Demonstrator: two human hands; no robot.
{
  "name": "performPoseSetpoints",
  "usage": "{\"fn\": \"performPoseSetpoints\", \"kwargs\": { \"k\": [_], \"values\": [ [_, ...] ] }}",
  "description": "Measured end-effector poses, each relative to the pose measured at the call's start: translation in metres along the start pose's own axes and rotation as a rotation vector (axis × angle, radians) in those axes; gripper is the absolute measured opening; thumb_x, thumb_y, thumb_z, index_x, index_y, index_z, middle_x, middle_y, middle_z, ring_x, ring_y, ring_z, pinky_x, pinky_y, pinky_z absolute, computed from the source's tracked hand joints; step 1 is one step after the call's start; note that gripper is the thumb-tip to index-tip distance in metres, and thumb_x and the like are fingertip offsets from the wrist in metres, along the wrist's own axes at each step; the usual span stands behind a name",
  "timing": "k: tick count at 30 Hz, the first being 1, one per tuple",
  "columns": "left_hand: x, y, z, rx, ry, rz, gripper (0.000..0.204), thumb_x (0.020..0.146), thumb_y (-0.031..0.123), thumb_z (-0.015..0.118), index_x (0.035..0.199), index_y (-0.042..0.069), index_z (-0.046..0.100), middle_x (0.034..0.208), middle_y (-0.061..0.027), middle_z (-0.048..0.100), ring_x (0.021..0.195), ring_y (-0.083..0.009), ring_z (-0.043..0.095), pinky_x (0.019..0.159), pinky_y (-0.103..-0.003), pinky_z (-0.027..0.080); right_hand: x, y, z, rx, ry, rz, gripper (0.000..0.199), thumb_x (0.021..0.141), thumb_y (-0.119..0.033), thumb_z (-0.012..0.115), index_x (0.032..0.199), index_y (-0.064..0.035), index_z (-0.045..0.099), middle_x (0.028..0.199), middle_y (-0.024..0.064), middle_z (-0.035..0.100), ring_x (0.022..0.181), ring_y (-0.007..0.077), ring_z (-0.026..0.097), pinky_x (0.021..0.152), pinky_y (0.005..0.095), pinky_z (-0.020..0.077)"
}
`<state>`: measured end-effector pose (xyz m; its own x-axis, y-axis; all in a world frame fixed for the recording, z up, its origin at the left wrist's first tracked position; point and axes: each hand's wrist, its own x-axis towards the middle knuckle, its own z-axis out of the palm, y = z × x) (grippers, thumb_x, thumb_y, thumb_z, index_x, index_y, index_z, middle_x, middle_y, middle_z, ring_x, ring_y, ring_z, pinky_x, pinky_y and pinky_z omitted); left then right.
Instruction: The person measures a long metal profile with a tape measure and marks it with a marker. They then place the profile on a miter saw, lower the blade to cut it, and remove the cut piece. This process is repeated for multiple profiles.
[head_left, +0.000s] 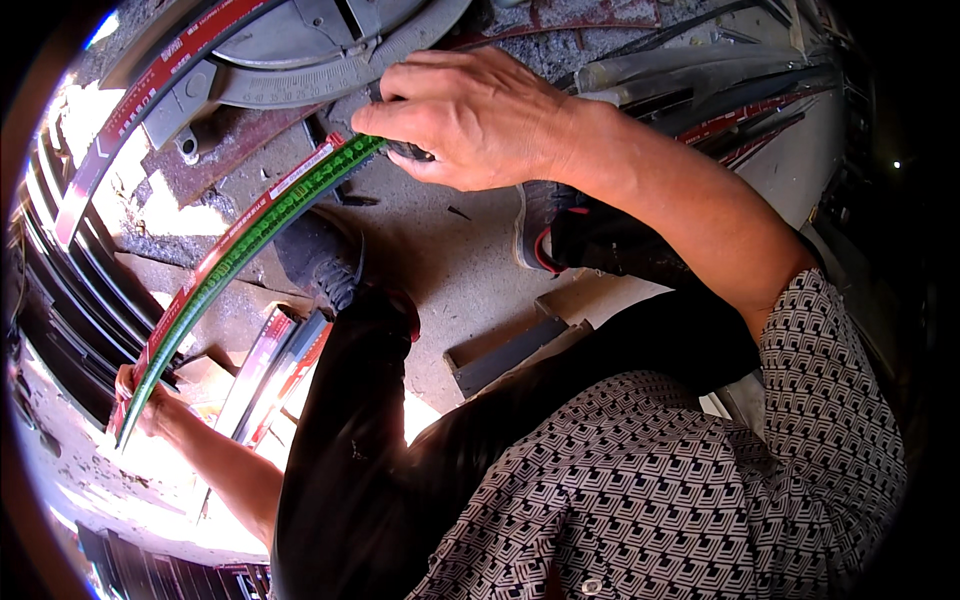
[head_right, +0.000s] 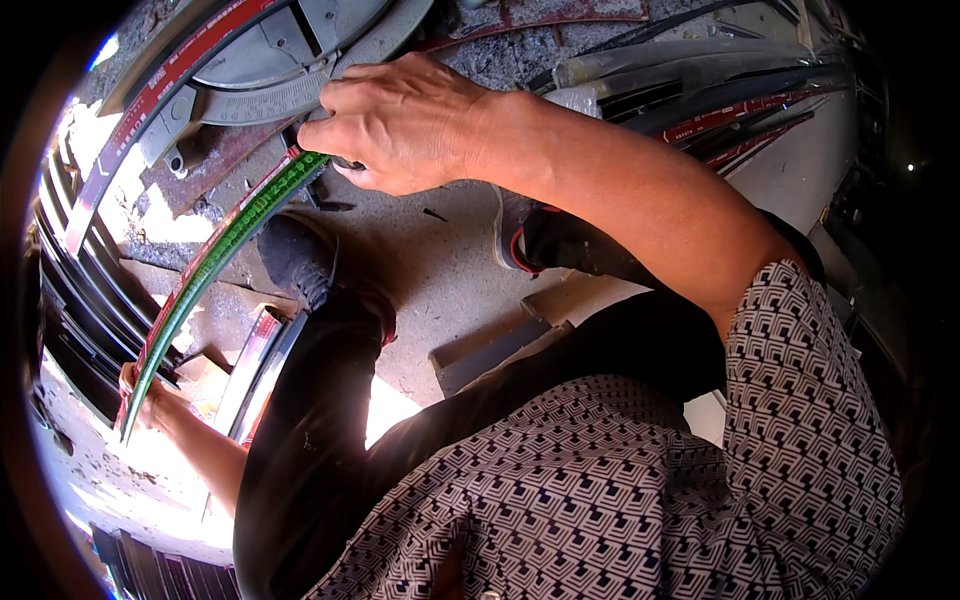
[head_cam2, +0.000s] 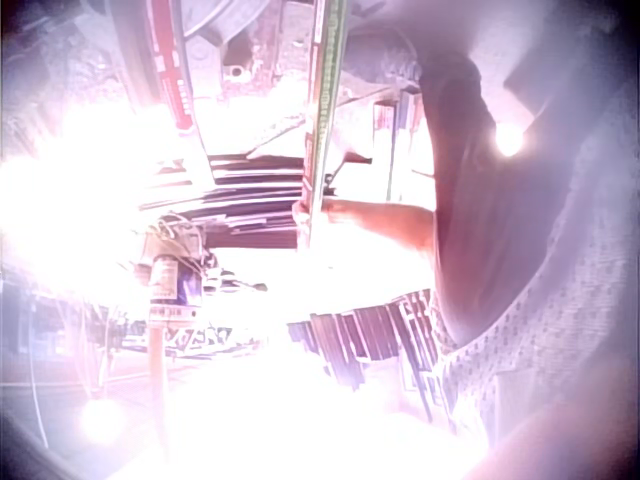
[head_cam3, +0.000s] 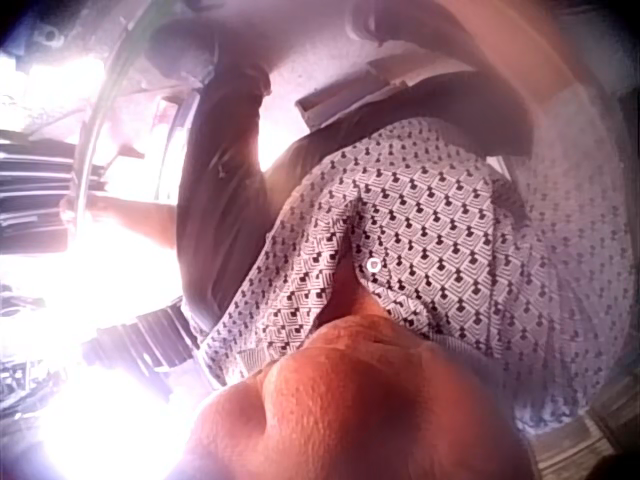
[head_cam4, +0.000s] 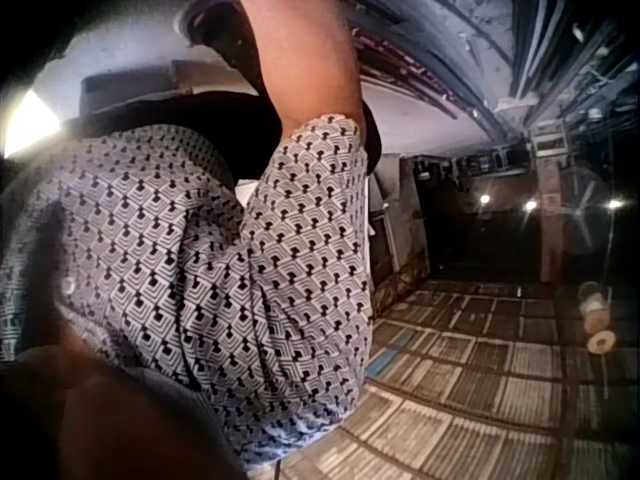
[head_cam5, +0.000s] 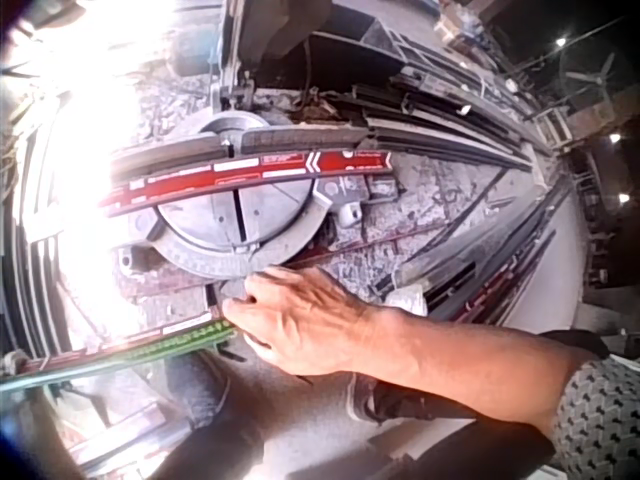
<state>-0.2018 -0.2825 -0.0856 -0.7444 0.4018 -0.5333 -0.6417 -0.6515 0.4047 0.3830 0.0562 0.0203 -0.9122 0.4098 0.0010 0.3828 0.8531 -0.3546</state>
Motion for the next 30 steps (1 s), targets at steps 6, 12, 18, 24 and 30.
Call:
{"fn": "performPoseSetpoints", "kwargs": {
  "k": [6,12,18,24,30],
  "values": [
    [-0.006,-0.006,0.001,-0.067,0.025,0.038,0.043,0.094,0.044,0.045,0.071,0.009,0.035,0.064,-0.0093,0.032,0.057,-0.0247,0.040,0.050,-0.037,0.034,0.001,-0.002,0.000,-0.008,-0.008,0.000,0.041,0.081,-0.019,0.086,0.118,-0.0122,0.070,0.093,0.0036,0.063,0.089,0.0210,0.069,0.074,0.0348,0.0606],
    [-0.015,-0.011,0.005,-0.042,0.033,-0.058,0.029,0.093,0.027,0.037,0.071,0.008,0.035,0.064,-0.0102,0.031,0.056,-0.0258,0.038,0.053,-0.039,0.034,0.001,-0.002,-0.001,-0.003,-0.004,0.006,0.039,0.082,-0.019,0.085,0.118,-0.0125,0.070,0.093,0.0034,0.063,0.089,0.0212,0.069,0.074,0.0354,0.0608],
    [-0.003,0.004,-0.005,-0.078,0.034,-0.091,0.027,0.089,0.028,0.037,0.070,0.008,0.033,0.063,-0.0104,0.030,0.056,-0.0253,0.037,0.052,-0.039,0.033,0.001,-0.002,0.000,-0.008,0.009,-0.004,0.039,0.082,-0.019,0.085,0.117,-0.0124,0.070,0.092,0.0035,0.063,0.089,0.0214,0.070,0.075,0.0352,0.0611],
    [-0.004,-0.001,-0.004,-0.056,0.076,-0.066,0.035,0.093,0.034,0.036,0.070,0.009,0.034,0.062,-0.0099,0.031,0.054,-0.0249,0.039,0.049,-0.038,0.033,0.001,-0.002,-0.001,-0.013,-0.003,0.000,0.038,0.082,-0.019,0.085,0.117,-0.0123,0.070,0.092,0.0034,0.063,0.089,0.0212,0.070,0.075,0.0345,0.0612],
    [-0.010,-0.013,0.001,-0.123,0.183,-0.006,0.040,0.096,0.040,0.036,0.069,0.011,0.032,0.061,-0.0082,0.030,0.051,-0.0222,0.036,0.043,-0.035,0.032,0.001,-0.002,-0.002,-0.023,-0.012,0.004,0.040,0.082,-0.019,0.085,0.119,-0.0119,0.071,0.092,0.0038,0.063,0.089,0.0209,0.069,0.075,0.0344,0.0612]
  ]
}}
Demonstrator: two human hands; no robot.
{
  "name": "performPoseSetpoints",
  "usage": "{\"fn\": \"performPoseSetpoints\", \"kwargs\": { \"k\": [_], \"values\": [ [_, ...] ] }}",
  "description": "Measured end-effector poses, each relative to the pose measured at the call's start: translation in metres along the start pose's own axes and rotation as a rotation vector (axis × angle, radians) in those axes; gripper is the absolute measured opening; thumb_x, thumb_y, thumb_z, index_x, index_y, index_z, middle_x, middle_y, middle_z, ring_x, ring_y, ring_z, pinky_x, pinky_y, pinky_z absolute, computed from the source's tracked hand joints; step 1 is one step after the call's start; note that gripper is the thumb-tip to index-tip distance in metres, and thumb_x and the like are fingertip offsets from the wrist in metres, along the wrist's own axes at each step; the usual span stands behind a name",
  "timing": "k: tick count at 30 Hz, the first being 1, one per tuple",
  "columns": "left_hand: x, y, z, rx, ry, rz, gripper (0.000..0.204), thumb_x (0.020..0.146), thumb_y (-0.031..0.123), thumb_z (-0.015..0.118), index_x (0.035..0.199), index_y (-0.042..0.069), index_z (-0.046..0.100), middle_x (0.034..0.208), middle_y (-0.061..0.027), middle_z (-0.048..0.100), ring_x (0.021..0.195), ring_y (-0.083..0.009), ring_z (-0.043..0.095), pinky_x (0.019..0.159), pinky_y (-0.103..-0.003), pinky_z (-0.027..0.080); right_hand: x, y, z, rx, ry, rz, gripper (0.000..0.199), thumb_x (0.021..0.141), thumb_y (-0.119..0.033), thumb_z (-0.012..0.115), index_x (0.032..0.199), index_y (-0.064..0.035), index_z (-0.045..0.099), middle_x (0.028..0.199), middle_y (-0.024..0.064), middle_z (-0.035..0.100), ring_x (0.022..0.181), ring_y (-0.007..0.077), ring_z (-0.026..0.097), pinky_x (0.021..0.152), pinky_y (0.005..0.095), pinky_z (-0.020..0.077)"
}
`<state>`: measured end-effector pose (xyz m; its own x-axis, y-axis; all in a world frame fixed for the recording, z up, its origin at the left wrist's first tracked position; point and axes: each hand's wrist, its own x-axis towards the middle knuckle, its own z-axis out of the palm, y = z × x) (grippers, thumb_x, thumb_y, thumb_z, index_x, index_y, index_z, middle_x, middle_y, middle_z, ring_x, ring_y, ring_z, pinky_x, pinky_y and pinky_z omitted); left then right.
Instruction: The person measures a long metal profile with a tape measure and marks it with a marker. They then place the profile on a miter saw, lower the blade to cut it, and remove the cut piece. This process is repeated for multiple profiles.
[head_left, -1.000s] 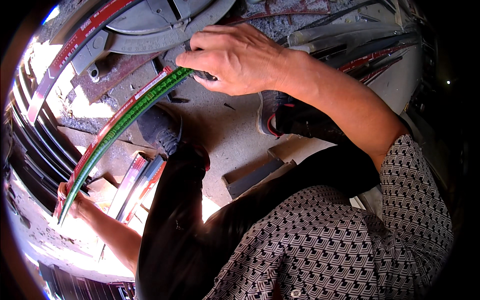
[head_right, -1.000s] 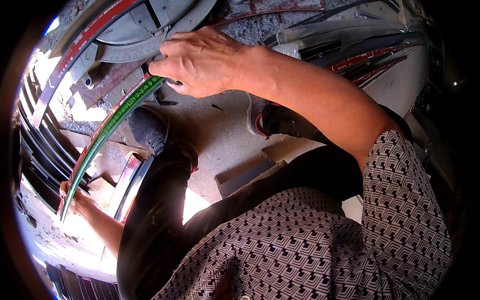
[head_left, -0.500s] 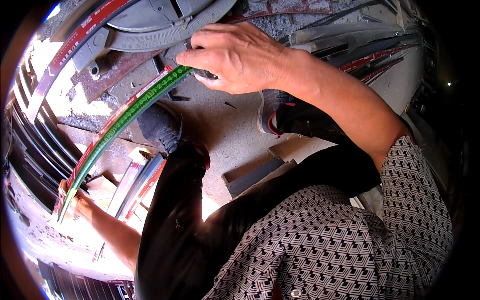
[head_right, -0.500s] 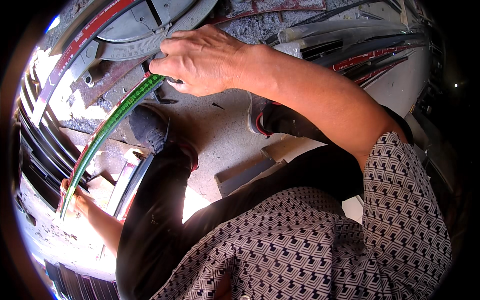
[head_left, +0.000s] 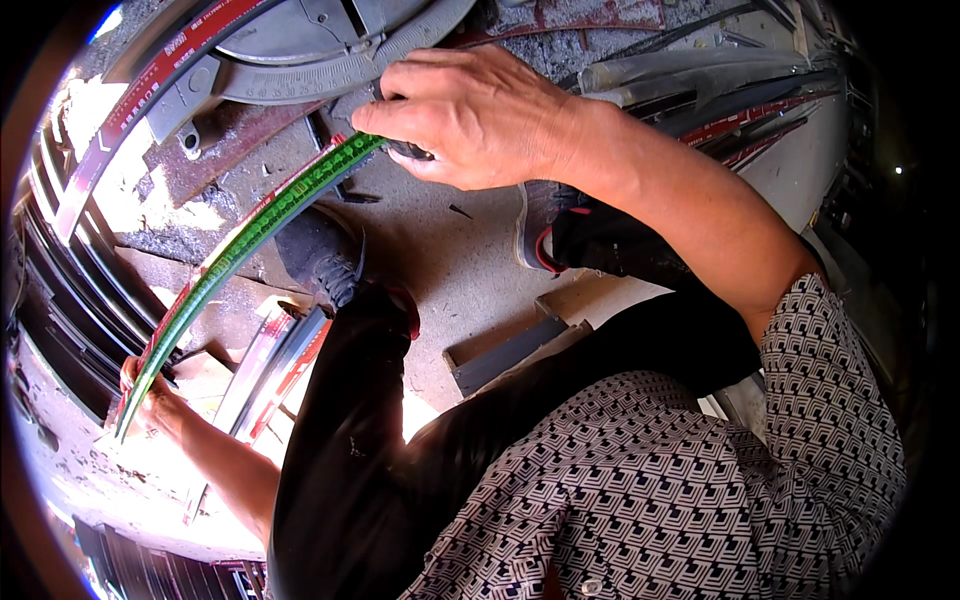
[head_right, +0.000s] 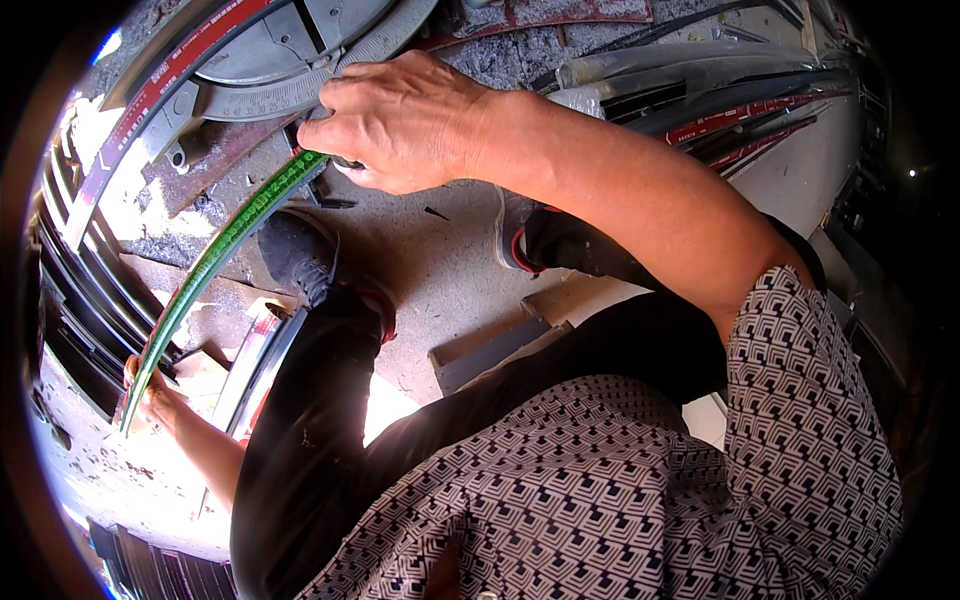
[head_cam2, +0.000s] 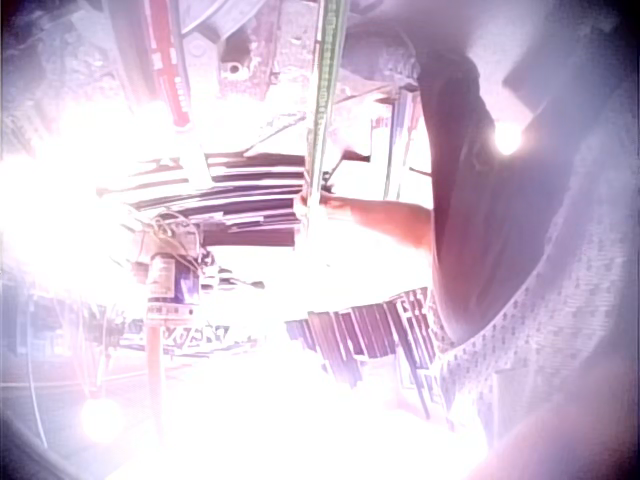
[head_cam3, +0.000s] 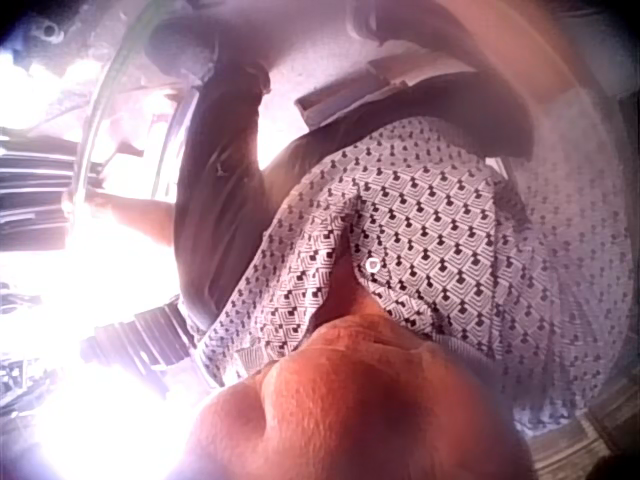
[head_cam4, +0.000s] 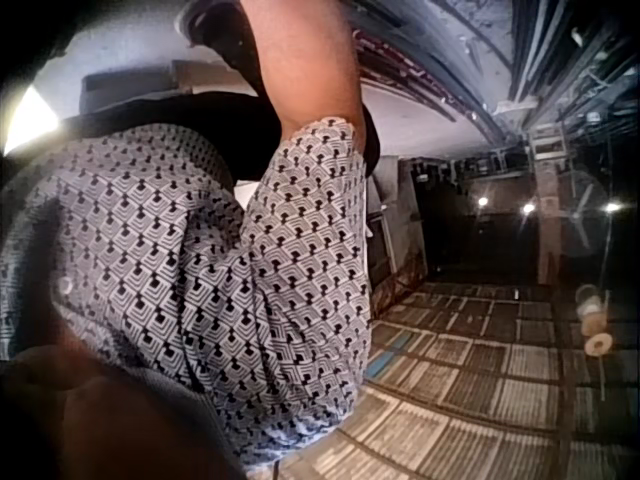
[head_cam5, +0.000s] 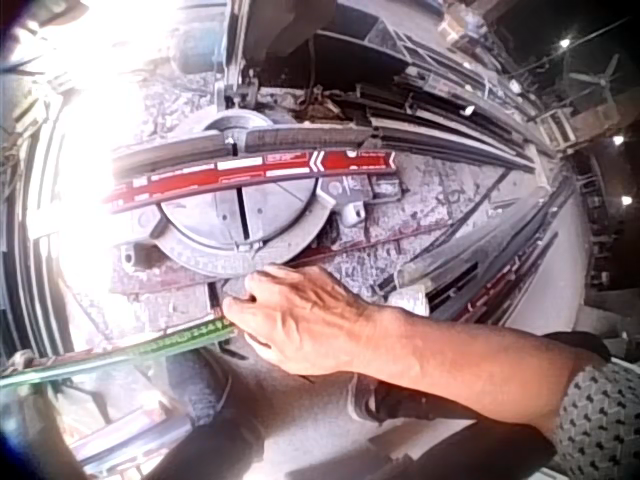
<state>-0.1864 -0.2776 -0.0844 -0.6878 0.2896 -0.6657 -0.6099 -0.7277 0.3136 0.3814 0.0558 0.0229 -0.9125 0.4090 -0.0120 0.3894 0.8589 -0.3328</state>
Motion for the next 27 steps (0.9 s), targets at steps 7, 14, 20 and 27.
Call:
{"fn": "performPoseSetpoints", "kwargs": {
  "k": [7,14,20,27],
  "values": [
    [0.005,0.005,0.000,0.060,0.021,0.000,0.042,0.098,0.041,0.033,0.071,0.010,0.035,0.061,-0.0078,0.031,0.049,-0.0219,0.035,0.042,-0.035,0.031,0.000,0.001,0.000,-0.014,-0.017,-0.001,0.040,0.083,-0.019,0.085,0.120,-0.0117,0.071,0.093,0.0043,0.063,0.090,0.0210,0.069,0.076,0.0344,0.0617],
    [0.010,0.016,-0.004,0.071,0.061,0.022,0.040,0.096,0.039,0.036,0.072,0.008,0.038,0.062,-0.0080,0.032,0.049,-0.0225,0.036,0.042,-0.036,0.031,0.001,-0.001,-0.001,0.002,-0.019,-0.002,0.040,0.084,-0.019,0.084,0.121,-0.0116,0.070,0.094,0.0047,0.064,0.091,0.0212,0.070,0.077,0.0345,0.0617],
    [0.015,0.019,-0.009,0.058,0.018,-0.042,0.027,0.092,0.028,0.041,0.074,0.008,0.039,0.064,-0.0085,0.032,0.055,-0.0250,0.040,0.047,-0.038,0.034,0.000,0.000,0.000,0.004,-0.013,-0.004,0.041,0.083,-0.019,0.084,0.120,-0.0118,0.070,0.096,0.0053,0.065,0.092,0.0217,0.070,0.078,0.0351,0.0614],
    [0.006,0.010,-0.014,0.142,-0.040,-0.052,0.018,0.091,0.021,0.040,0.077,0.010,0.036,0.067,-0.0085,0.032,0.056,-0.0247,0.040,0.049,-0.038,0.033,0.000,0.002,-0.001,0.082,-0.044,0.018,0.042,0.080,-0.017,0.084,0.119,-0.0105,0.069,0.097,0.0073,0.064,0.094,0.0264,0.069,0.076,0.0389,0.0598]
  ]
}}
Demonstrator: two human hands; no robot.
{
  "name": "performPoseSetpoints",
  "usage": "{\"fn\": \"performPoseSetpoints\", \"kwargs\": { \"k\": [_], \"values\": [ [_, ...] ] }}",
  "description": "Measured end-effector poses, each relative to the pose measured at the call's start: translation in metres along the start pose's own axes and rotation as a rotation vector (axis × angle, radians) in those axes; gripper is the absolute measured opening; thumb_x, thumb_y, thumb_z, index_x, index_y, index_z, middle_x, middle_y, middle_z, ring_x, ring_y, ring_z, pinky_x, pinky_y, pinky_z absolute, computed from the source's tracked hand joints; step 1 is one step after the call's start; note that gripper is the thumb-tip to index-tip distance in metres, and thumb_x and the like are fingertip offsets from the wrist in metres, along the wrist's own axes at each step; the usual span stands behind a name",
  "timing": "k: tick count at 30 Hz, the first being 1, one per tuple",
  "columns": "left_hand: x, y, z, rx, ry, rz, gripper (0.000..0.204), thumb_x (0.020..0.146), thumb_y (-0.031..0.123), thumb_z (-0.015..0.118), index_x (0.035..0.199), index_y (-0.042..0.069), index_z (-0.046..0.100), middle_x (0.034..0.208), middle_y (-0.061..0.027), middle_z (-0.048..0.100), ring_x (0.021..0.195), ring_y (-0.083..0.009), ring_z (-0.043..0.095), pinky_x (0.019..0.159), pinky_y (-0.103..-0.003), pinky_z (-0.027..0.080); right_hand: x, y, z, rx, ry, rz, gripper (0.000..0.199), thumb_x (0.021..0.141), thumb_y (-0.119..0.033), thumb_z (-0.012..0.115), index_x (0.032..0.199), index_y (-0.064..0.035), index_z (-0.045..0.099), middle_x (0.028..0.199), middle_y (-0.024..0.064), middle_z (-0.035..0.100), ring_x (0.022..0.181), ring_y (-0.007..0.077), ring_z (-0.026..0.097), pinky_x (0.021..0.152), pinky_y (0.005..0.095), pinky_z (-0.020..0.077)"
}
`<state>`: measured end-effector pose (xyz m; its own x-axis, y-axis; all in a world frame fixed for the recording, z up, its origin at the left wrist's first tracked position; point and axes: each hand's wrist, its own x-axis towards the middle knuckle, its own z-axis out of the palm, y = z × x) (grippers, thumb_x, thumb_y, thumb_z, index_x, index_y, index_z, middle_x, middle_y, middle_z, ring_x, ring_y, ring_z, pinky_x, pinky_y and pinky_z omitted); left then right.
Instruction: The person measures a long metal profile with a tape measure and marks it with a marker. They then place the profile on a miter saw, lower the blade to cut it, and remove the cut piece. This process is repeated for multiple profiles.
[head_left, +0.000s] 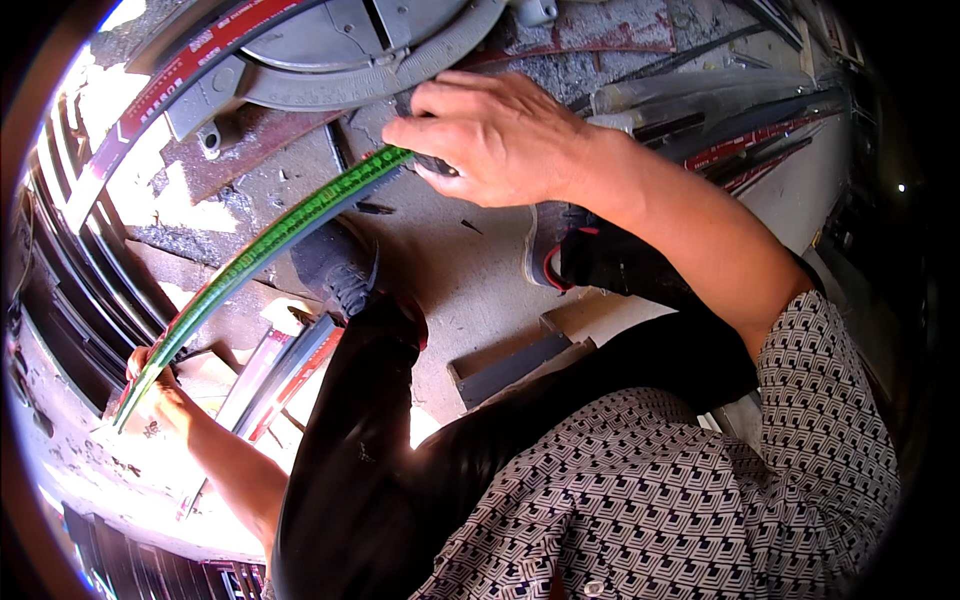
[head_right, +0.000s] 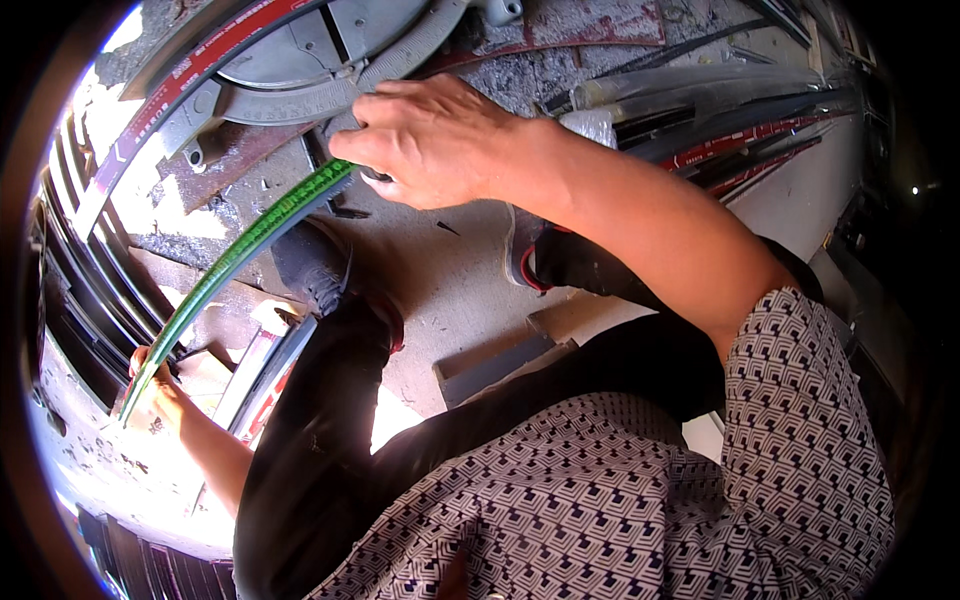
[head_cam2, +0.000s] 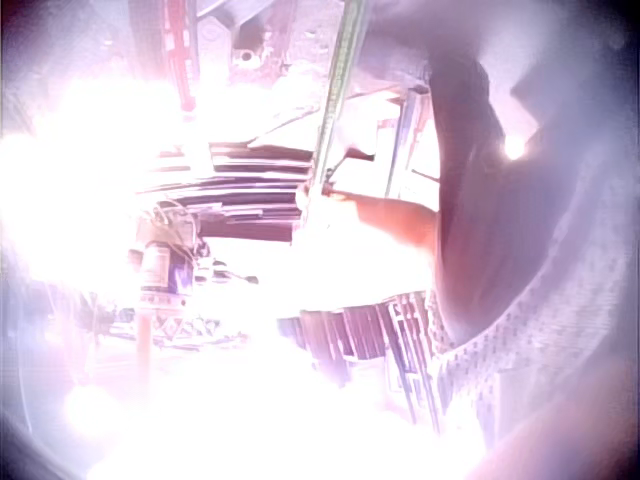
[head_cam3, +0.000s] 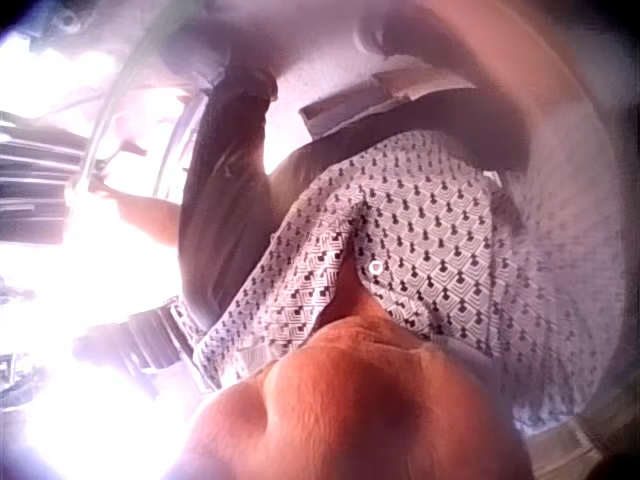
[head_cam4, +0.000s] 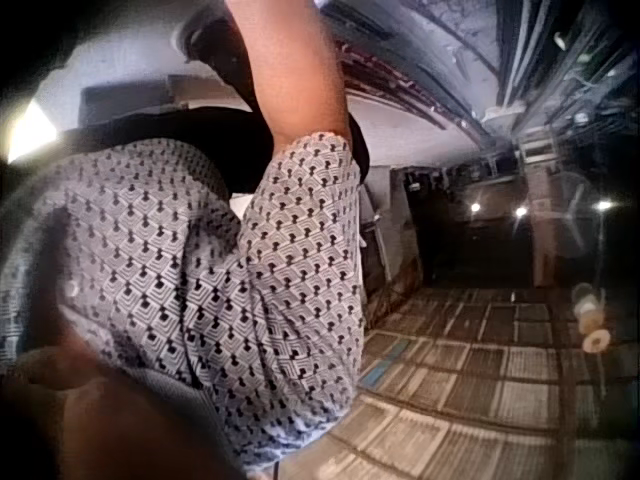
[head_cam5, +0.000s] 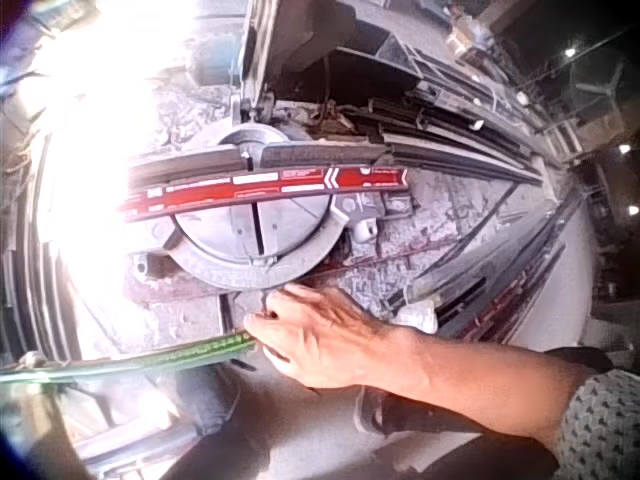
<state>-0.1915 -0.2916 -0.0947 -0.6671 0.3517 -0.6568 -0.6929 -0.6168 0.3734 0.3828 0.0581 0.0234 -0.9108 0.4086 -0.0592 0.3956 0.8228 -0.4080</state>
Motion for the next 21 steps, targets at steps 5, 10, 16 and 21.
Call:
{"fn": "performPoseSetpoints", "kwargs": {
  "k": [5,10,16,21],
  "values": [
    [-0.021,-0.013,-0.006,0.230,-0.183,0.017,0.016,0.093,0.014,0.045,0.081,0.012,0.034,0.079,-0.0057,0.034,0.071,-0.0239,0.044,0.064,-0.038,0.036,-0.007,-0.001,0.002,0.123,-0.058,0.047,0.043,0.080,-0.014,0.082,0.120,-0.0093,0.069,0.097,0.0080,0.063,0.091,0.0274,0.066,0.074,0.0404,0.0584],
    [-0.017,-0.039,0.003,-0.001,-0.164,-0.027,0.026,0.091,0.029,0.051,0.078,0.010,0.038,0.070,-0.0055,0.035,0.061,-0.0223,0.046,0.055,-0.033,0.043,-0.012,-0.001,0.000,0.161,-0.087,0.093,0.039,0.081,-0.013,0.080,0.119,-0.0058,0.070,0.102,0.0101,0.066,0.097,0.0312,0.067,0.078,0.0438,0.0588],
    [-0.029,-0.061,0.013,0.014,-0.106,-0.134,0.025,0.089,0.021,0.054,0.075,0.015,0.034,0.068,-0.0009,0.034,0.060,-0.0190,0.045,0.058,-0.035,0.042,-0.009,0.004,-0.003,0.179,-0.101,0.132,0.036,0.083,-0.015,0.079,0.118,-0.0069,0.071,0.102,0.0106,0.067,0.096,0.0316,0.067,0.080,0.0439,0.0584],
    [-0.043,-0.086,0.037,0.126,0.081,0.052,0.031,0.087,0.027,0.056,0.068,0.016,0.034,0.063,0.0002,0.033,0.052,-0.0179,0.040,0.050,-0.032,0.039,0.003,0.002,-0.002,0.208,-0.047,0.125,0.033,0.084,-0.015,0.078,0.115,-0.0064,0.072,0.101,0.0114,0.069,0.096,0.0323,0.068,0.082,0.0427,0.0586]
  ]
}}
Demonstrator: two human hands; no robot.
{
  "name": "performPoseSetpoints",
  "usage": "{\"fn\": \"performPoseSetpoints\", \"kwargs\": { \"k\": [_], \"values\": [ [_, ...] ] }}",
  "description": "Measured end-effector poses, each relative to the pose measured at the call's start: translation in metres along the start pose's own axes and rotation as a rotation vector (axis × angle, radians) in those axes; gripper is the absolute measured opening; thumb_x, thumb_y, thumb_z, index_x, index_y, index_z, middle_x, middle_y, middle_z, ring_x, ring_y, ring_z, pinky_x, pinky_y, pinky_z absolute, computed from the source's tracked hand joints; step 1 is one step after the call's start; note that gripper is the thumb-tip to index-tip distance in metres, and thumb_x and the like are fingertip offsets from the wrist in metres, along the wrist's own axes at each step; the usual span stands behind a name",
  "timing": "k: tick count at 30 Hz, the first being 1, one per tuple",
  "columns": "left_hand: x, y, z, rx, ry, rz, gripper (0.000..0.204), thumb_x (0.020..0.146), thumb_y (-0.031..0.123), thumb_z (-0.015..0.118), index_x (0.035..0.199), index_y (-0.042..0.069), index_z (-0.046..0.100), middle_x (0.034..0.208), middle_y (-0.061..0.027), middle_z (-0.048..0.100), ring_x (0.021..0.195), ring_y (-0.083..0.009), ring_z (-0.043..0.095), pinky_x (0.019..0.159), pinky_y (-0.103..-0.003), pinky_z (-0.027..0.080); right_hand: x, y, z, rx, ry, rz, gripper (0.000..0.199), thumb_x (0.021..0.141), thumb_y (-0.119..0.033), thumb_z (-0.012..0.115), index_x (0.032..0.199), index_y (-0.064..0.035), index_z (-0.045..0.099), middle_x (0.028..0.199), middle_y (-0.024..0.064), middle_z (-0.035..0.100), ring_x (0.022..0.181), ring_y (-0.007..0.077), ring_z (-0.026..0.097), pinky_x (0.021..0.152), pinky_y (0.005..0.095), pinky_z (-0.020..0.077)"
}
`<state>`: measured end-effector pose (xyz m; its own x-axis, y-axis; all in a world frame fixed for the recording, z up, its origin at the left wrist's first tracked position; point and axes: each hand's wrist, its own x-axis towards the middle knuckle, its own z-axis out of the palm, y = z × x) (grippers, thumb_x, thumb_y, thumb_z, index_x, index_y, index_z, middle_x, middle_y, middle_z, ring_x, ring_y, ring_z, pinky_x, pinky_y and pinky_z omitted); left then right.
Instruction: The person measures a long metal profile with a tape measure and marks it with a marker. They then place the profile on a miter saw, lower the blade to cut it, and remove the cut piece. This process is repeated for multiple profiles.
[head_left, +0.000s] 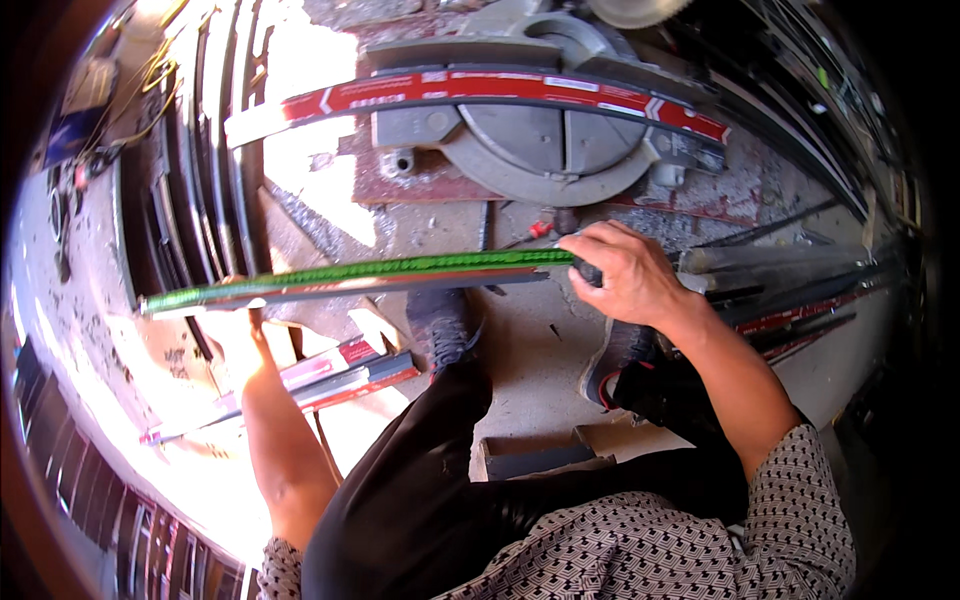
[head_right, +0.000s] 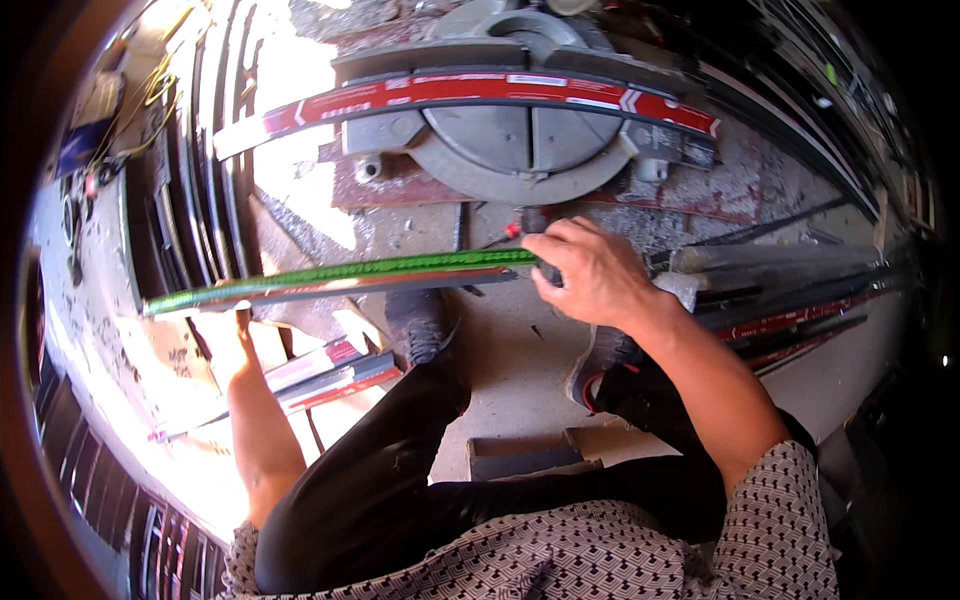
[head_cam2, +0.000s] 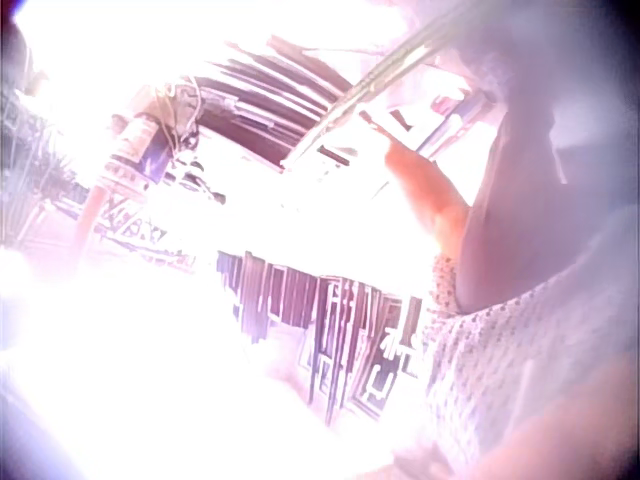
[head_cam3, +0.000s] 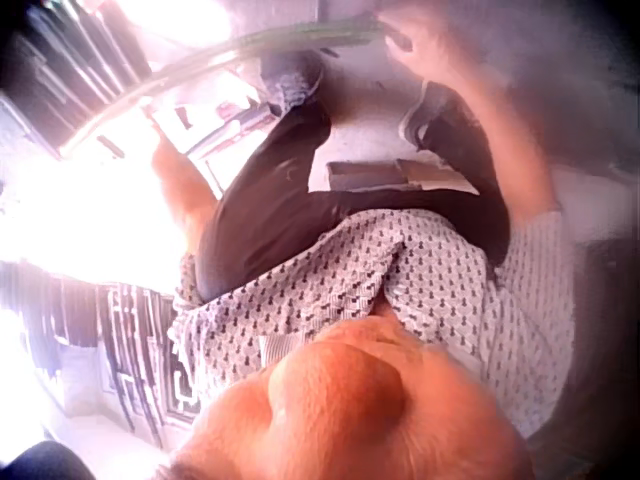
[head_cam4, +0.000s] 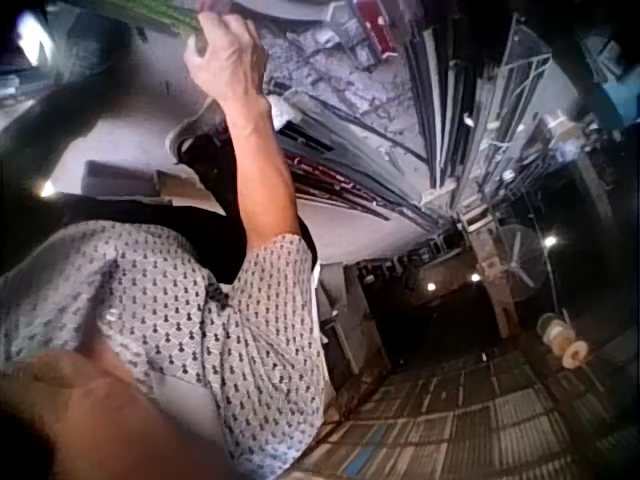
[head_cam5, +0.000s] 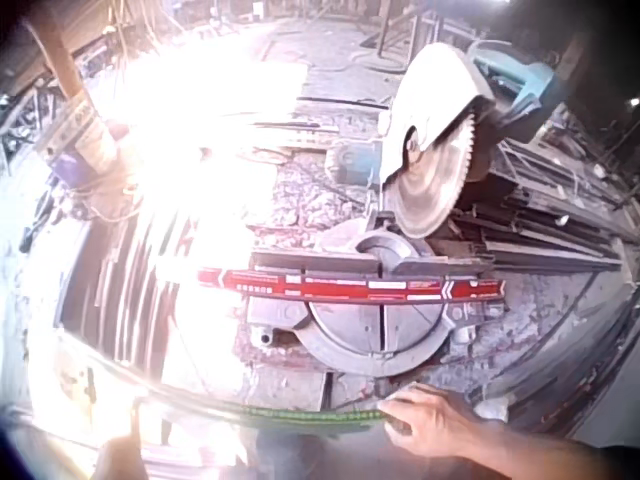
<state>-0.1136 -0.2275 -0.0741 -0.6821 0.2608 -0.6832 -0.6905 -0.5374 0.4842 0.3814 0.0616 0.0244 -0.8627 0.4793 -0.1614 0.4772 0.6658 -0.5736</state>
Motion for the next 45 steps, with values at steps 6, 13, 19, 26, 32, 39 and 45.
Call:
{"fn": "performPoseSetpoints", "kwargs": {
  "k": [6,13,19,26,32,39,45],
  "values": [
    [0.015,0.012,-0.028,-0.068,0.045,0.004,0.042,0.095,0.042,0.049,0.069,0.014,0.032,0.063,-0.0016,0.030,0.051,-0.0178,0.031,0.045,-0.031,0.037,0.001,0.006,-0.005,0.033,0.009,0.007,0.036,0.081,-0.003,0.076,0.117,0.0004,0.070,0.104,0.0185,0.070,0.097,0.0378,0.069,0.087,0.0419,0.0556],
    [0.000,0.013,-0.015,0.041,0.378,0.151,0.082,0.091,0.092,0.025,0.074,0.011,0.032,0.064,-0.0016,0.030,0.050,-0.0168,0.031,0.047,-0.030,0.037,0.000,0.007,-0.010,0.010,-0.045,0.073,0.034,0.084,-0.006,0.075,0.118,-0.0016,0.070,0.105,0.0177,0.069,0.100,0.0385,0.068,0.087,0.0439,0.0549],
    [0.013,0.038,-0.046,0.024,0.495,0.236,0.076,0.100,0.079,0.023,0.105,0.006,0.043,0.077,-0.0043,0.034,0.059,-0.0183,0.029,0.049,-0.029,0.034,-0.003,0.009,-0.005,0.017,-0.050,0.054,0.036,0.085,-0.004,0.074,0.120,-0.0018,0.069,0.105,0.0185,0.069,0.098,0.0398,0.068,0.086,0.0454,0.0546],
    [0.025,0.135,-0.107,1.365,0.688,0.309,0.063,0.103,0.063,0.033,0.132,0.012,0.057,0.126,-0.0082,0.055,0.110,-0.0277,0.053,0.085,-0.050,0.049,-0.002,0.008,0.000,0.029,-0.065,0.030,0.037,0.084,-0.004,0.074,0.120,-0.0007,0.069,0.104,0.0191,0.069,0.097,0.0402,0.068,0.084,0.0455,0.0547],
    [-0.030,0.114,-0.070,3.221,0.734,0.176,0.051,0.104,0.041,0.051,0.154,0.029,0.053,0.159,-0.0022,0.052,0.146,-0.0270,0.050,0.108,-0.056,0.048,-0.008,0.015,-0.004,0.008,-0.050,0.070,0.036,0.084,-0.004,0.074,0.120,-0.0008,0.069,0.104,0.0187,0.069,0.097,0.0400,0.068,0.085,0.0452,0.0550],
    [-0.027,0.144,-0.094,1.098,0.925,0.568,0.039,0.100,0.035,0.059,0.127,0.008,0.067,0.122,-0.0091,0.072,0.113,-0.0267,0.070,0.090,-0.048,0.058,-0.008,0.023,-0.020,-0.027,-0.012,0.107,0.035,0.084,-0.005,0.075,0.118,0.0004,0.070,0.108,0.0190,0.070,0.100,0.0391,0.069,0.088,0.0438,0.0556],
    [-0.004,0.140,-0.105,1.425,1.074,0.850,0.058,0.084,0.038,0.072,0.113,-0.013,0.069,0.107,-0.0242,0.075,0.097,-0.0402,0.072,0.093,-0.047,0.055,0.007,0.039,-0.041,-0.032,0.050,0.053,0.035,0.084,-0.005,0.076,0.119,0.0015,0.070,0.108,0.0191,0.070,0.100,0.0383,0.069,0.088,0.0438,0.0558]
  ]
}}
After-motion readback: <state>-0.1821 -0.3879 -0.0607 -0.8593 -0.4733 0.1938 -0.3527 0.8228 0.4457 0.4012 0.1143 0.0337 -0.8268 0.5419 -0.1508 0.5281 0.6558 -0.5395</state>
